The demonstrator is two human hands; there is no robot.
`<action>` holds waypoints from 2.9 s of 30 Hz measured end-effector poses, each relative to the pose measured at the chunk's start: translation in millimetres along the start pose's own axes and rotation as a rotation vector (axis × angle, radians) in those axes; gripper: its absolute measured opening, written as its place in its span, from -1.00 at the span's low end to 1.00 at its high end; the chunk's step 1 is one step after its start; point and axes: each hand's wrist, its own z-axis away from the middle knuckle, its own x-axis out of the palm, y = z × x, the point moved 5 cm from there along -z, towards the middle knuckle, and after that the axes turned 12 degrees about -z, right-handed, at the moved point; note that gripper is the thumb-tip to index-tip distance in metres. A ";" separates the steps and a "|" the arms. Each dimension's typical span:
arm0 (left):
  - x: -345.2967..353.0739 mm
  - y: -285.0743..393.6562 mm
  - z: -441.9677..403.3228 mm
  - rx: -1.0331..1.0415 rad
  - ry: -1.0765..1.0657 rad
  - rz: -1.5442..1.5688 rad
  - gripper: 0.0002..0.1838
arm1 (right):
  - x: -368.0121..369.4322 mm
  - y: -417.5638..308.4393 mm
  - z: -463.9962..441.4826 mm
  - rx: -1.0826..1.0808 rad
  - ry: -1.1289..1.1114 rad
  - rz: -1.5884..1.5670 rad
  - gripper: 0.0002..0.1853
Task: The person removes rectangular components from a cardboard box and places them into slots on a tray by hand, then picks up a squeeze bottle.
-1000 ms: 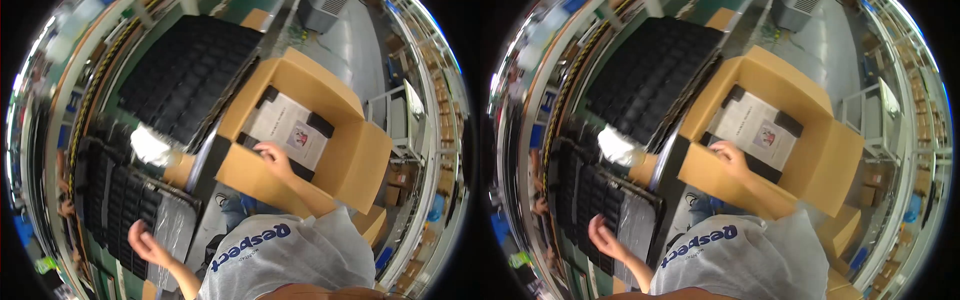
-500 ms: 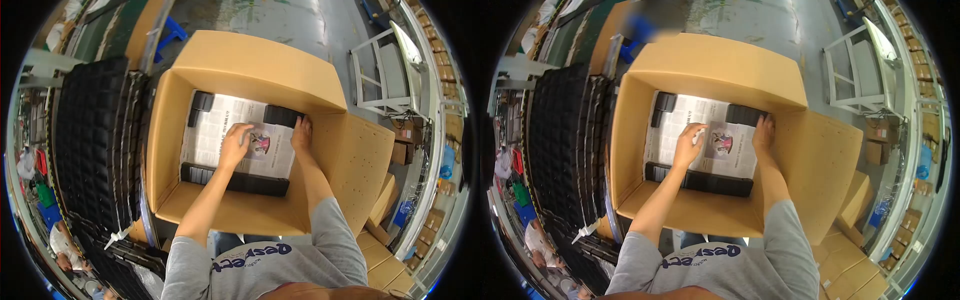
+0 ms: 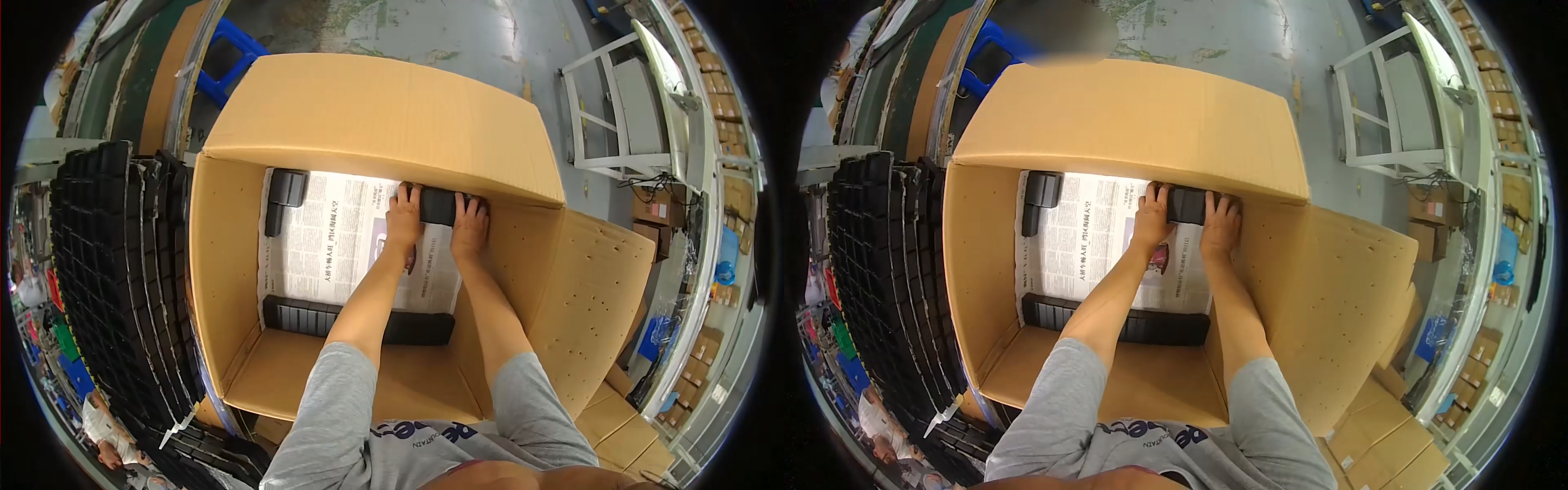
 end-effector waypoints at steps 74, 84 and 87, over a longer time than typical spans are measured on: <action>-335.1 -267.3 896.1 -1.241 0.627 0.173 -0.02 | -320.8 -581.8 678.7 -1.683 -0.554 -0.199 -0.09; -317.1 -281.3 914.5 -1.152 0.725 0.248 0.07 | -305.4 -597.5 676.1 -1.619 -0.735 -0.103 0.03; -312.5 -281.6 918.0 -1.052 0.838 0.204 0.08 | -336.4 -592.7 680.0 -1.671 -0.533 0.007 0.07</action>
